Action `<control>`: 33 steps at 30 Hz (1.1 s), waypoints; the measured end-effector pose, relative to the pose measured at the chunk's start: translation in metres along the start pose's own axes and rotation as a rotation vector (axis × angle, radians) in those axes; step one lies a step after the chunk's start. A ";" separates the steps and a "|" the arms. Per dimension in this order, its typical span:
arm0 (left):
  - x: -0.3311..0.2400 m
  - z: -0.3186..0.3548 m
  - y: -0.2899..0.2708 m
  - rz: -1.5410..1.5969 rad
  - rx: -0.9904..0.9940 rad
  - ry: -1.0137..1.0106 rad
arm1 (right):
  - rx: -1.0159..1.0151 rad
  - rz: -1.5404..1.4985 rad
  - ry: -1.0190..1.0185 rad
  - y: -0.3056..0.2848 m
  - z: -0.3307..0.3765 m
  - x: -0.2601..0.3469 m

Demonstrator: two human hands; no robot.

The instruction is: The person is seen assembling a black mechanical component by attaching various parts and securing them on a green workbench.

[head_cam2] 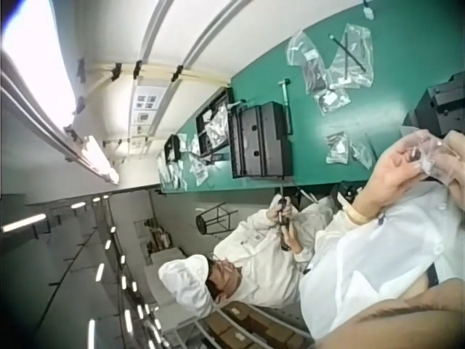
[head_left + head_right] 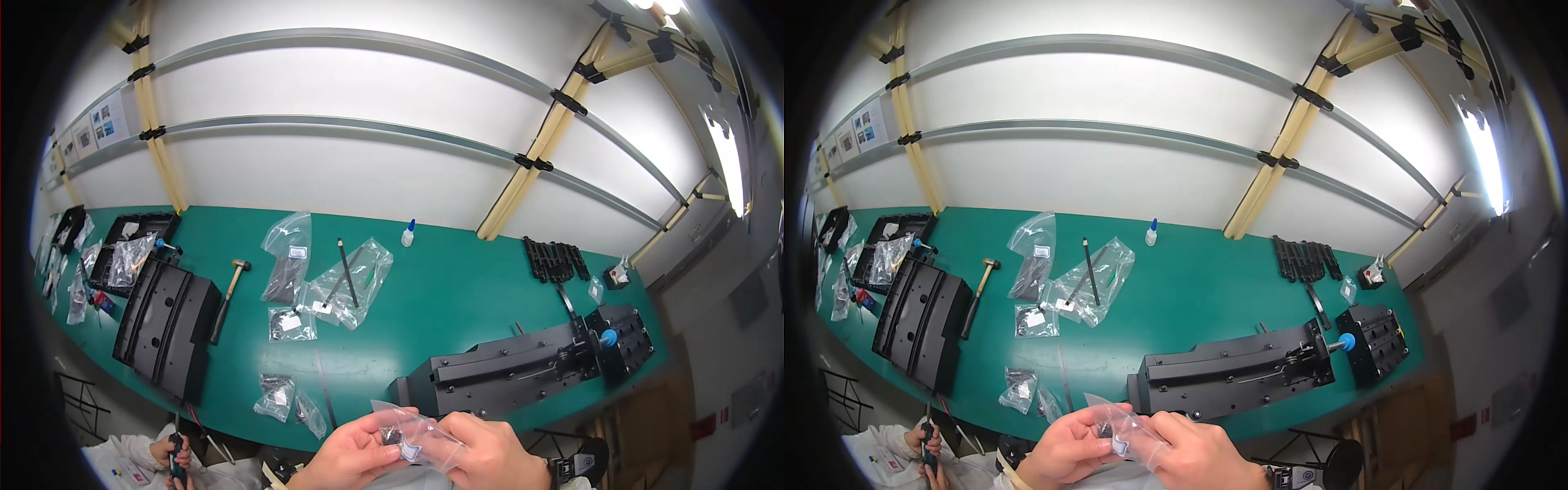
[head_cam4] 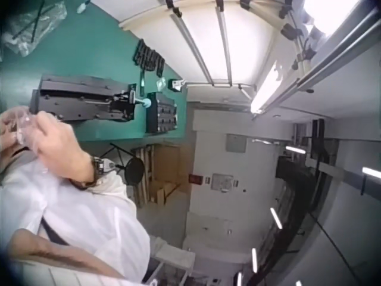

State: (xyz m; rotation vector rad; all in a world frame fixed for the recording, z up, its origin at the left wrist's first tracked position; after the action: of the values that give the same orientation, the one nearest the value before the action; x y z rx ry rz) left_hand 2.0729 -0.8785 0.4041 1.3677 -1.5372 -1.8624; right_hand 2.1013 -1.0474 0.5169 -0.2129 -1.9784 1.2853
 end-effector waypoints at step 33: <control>-0.008 -0.012 0.000 -0.009 -0.145 0.023 | -0.344 -0.127 -0.032 -0.019 0.008 -0.003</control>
State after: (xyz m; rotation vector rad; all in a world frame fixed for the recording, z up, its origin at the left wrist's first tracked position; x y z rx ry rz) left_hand 2.0873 -0.8787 0.4081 1.3279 -1.3585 -1.9158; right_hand 2.1023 -1.0637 0.5292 -0.2293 -2.1948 0.8682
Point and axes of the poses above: each hand's wrist, its own z-axis away from the middle knuckle, its own y-axis out of the palm, x = y × z, the point moved 4 cm from there along -z, towards the middle knuckle, and after that the axes turned 9 degrees about x, right-handed, at the moved point
